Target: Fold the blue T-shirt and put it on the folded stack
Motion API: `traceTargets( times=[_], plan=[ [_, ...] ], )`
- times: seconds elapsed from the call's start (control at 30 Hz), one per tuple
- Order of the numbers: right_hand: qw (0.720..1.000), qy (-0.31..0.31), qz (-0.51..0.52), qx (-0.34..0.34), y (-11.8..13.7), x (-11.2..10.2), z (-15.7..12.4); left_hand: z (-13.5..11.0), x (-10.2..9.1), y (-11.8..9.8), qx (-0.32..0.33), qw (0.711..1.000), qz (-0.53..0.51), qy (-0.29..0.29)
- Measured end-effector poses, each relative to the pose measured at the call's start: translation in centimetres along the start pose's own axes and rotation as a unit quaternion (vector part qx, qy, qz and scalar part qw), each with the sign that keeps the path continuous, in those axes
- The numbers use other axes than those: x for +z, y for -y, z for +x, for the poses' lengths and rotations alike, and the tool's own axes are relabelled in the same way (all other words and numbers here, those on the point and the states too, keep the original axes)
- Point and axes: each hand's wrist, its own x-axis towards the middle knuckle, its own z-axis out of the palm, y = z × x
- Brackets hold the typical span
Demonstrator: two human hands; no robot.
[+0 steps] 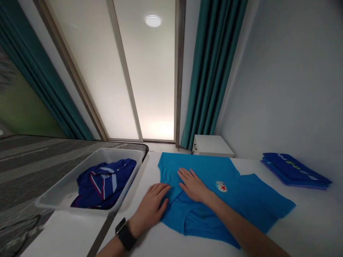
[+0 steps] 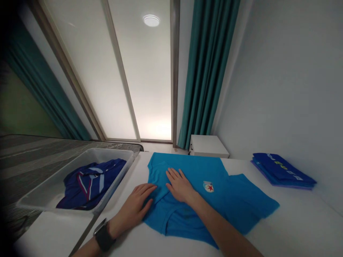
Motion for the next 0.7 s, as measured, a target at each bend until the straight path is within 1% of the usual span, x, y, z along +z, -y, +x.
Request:
traceTargets(
  times=[0.17, 0.27, 0.33, 0.43, 0.53, 0.7],
  plan=[
    [1.000, -0.017, -0.002, 0.026, -1.2, -0.8, -2.5, 2.7, 2.9, -2.7, 0.025, 0.996, 0.071, 0.049],
    [0.999, -0.017, 0.002, 0.044, -2.2, -1.5, -4.4, 3.3, 4.5, -4.0, 0.052, 0.992, 0.087, 0.074],
    [0.998, -0.017, 0.007, 0.056, -2.8, -2.0, -5.8, 3.2, 5.0, -4.4, 0.071, 0.990, 0.087, 0.081],
    [0.996, -0.001, 0.017, 0.083, -3.3, -2.5, -8.3, 3.0, 5.0, -4.5, 0.090, 0.989, 0.077, 0.090],
    [0.994, 0.009, 0.029, 0.106, -2.9, -2.5, -10.7, 2.9, 4.3, -4.6, 0.112, 0.987, 0.051, 0.103],
    [0.993, -0.037, 0.039, 0.103, -1.6, -0.7, -13.6, 2.8, 2.7, -4.9, 0.149, 0.977, 0.010, 0.155]
  ],
)
